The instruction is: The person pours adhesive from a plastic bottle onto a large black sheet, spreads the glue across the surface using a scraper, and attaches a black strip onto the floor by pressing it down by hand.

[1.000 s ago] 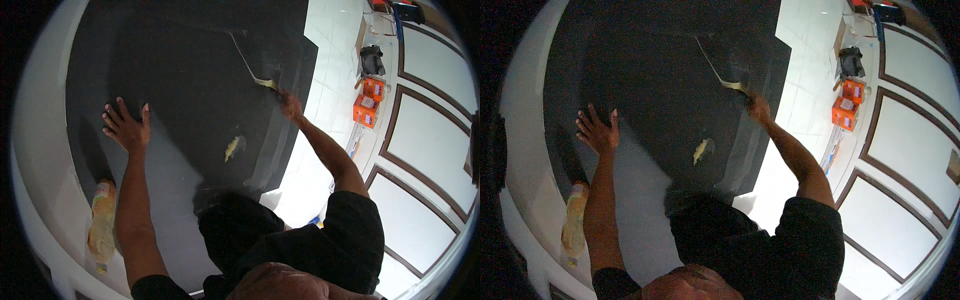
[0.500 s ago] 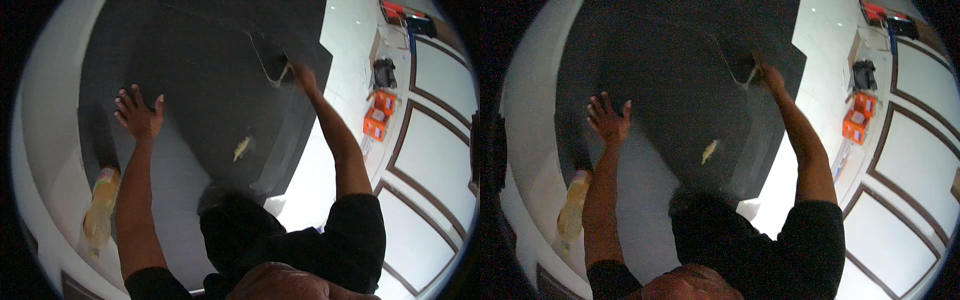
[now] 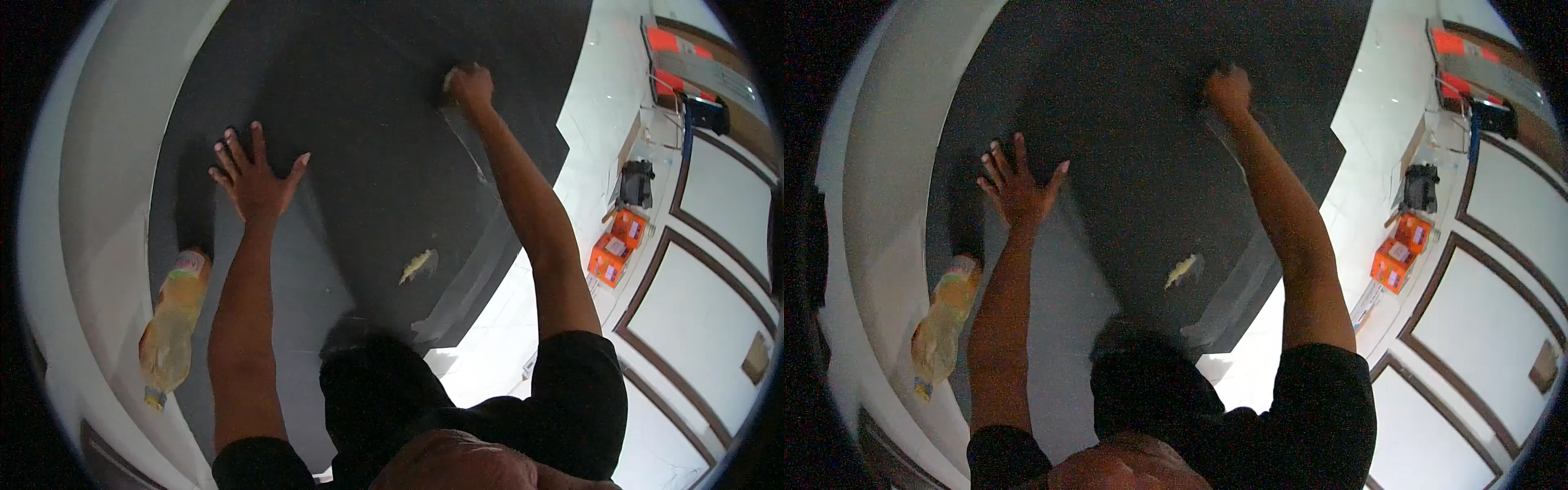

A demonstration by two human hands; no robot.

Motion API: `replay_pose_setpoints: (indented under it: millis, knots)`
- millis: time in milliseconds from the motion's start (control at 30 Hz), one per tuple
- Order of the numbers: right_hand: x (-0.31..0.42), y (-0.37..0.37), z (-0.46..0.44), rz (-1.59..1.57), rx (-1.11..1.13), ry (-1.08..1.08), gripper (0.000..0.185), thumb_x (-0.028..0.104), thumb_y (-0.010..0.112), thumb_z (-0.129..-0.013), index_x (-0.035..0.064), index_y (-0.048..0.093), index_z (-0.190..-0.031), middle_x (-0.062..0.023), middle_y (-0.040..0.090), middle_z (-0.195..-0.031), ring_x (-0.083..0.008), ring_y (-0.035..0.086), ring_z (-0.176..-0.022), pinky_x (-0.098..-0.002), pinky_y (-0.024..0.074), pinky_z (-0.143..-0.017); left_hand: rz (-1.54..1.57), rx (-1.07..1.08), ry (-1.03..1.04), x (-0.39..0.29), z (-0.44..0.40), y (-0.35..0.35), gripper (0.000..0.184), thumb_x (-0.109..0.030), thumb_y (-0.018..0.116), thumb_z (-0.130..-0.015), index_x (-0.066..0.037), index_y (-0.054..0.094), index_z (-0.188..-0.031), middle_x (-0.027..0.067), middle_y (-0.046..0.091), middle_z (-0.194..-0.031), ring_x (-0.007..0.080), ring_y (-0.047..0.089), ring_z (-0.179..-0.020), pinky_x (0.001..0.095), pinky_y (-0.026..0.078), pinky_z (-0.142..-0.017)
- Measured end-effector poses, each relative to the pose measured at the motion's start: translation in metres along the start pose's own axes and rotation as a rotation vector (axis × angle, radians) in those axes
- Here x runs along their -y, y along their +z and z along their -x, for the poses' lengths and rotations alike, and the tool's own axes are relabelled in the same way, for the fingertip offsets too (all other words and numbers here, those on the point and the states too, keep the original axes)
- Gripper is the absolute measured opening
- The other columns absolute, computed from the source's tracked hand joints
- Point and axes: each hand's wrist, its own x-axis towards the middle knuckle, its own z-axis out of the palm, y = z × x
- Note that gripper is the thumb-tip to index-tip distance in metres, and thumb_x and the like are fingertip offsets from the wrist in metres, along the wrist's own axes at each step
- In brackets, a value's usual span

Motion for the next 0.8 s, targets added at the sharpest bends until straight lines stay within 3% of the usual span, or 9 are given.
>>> replay_pose_setpoints:
  millis: [33,133,167,267,333,400,500,667,800]
  knots:
    - [0.032,0.014,0.0,-0.006,-0.036,-0.044,0.042,0.026,0.065,-0.085,0.0038,0.065,-0.12,-0.0213,0.066,-0.118,-0.038,0.064,-0.11,-0.0497,0.0521,-0.093,-0.004,0.002,-0.02,0.003,0.001,-0.001,0.101,-0.083,0.049,-0.081,-0.024,0.023,-0.158,0.0237,0.016,-0.162,0.0471,0.012,-0.149,0.0709,0.012,-0.113]
    - [0.112,0.073,-0.025,0.201,0.071,-0.347,0.045,0.026,0.064,-0.088,0.001,0.06,-0.126,-0.0219,0.067,-0.119,-0.0363,0.066,-0.109,-0.048,0.0534,-0.093,-0.015,0.085,-0.023,0.001,-0.002,-0.004,0.103,-0.085,0.047,-0.081,-0.022,0.022,-0.159,0.0263,0.012,-0.162,0.0484,0.007,-0.15,0.0724,0.009,-0.112]
    - [0.136,0.09,-0.022,0.03,0.064,-0.362,0.051,0.03,0.068,-0.083,0.0037,0.06,-0.125,-0.0211,0.066,-0.12,-0.0376,0.064,-0.113,-0.052,0.0513,-0.097,0.006,0.074,-0.011,0.002,-0.001,-0.003,0.103,-0.085,0.047,-0.081,-0.022,0.022,-0.159,0.0258,0.011,-0.163,0.0483,0.007,-0.15,0.0727,0.008,-0.112]
    - [0.23,0.082,0.008,-0.12,0.149,-0.268,0.032,0.023,0.058,-0.094,0.0062,0.061,-0.121,-0.0216,0.063,-0.122,-0.041,0.063,-0.11,-0.0475,0.0534,-0.088,0.032,0.043,-0.006,0.003,0.0,-0.001,0.103,-0.084,0.047,-0.081,-0.022,0.022,-0.159,0.0252,0.011,-0.163,0.0482,0.007,-0.15,0.0732,0.008,-0.112]
    - [0.259,0.081,0.007,0.227,0.218,-0.588,0.031,0.024,0.062,-0.092,0.0074,0.065,-0.118,-0.0186,0.065,-0.122,-0.04,0.062,-0.114,-0.0483,0.0529,-0.09,0.034,0.019,-0.007,0.006,-0.002,-0.001,0.102,-0.083,0.047,-0.081,-0.022,0.022,-0.159,0.0251,0.011,-0.163,0.0482,0.007,-0.149,0.0734,0.008,-0.112]
    - [0.254,0.05,0.023,0.407,0.268,-0.643,0.03,0.023,0.061,-0.092,0.0075,0.066,-0.117,-0.0178,0.065,-0.123,-0.0389,0.06,-0.117,-0.0481,0.0519,-0.092,-0.079,0.187,-0.057,0.002,-0.003,-0.004,0.104,-0.089,0.034,-0.081,-0.025,0.012,-0.16,0.0195,0.003,-0.165,0.0422,0.0,-0.152,0.0681,0.002,-0.116]
    - [0.198,0.046,0.0,0.64,0.209,-0.917,0.039,0.02,0.062,-0.088,0.0077,0.063,-0.125,-0.0183,0.068,-0.118,-0.0385,0.065,-0.111,-0.0497,0.0516,-0.095,-0.049,0.2,-0.062,0.002,-0.003,-0.006,0.101,-0.087,0.035,-0.083,-0.025,0.013,-0.16,0.0184,0.003,-0.166,0.042,0.0,-0.152,0.0686,0.003,-0.115]
    - [0.204,0.078,0.006,0.408,0.151,-0.573,0.038,0.02,0.058,-0.087,0.0087,0.062,-0.123,-0.0206,0.068,-0.116,-0.0406,0.063,-0.112,-0.0523,0.0501,-0.095,0.046,0.148,-0.062,0.003,-0.006,-0.01,0.102,-0.084,0.047,-0.08,-0.023,0.022,-0.159,0.0224,0.011,-0.164,0.046,0.007,-0.15,0.0723,0.006,-0.113]
    - [0.27,0.142,0.001,0.379,0.139,-0.701,0.035,0.02,0.057,-0.087,0.0096,0.063,-0.12,-0.0183,0.069,-0.112,-0.0408,0.064,-0.11,-0.0512,0.0509,-0.094,0.045,0.2,-0.068,0.004,-0.007,-0.009,0.103,-0.085,0.045,-0.08,-0.022,0.021,-0.159,0.0219,0.009,-0.165,0.045,0.004,-0.151,0.0719,0.004,-0.113]
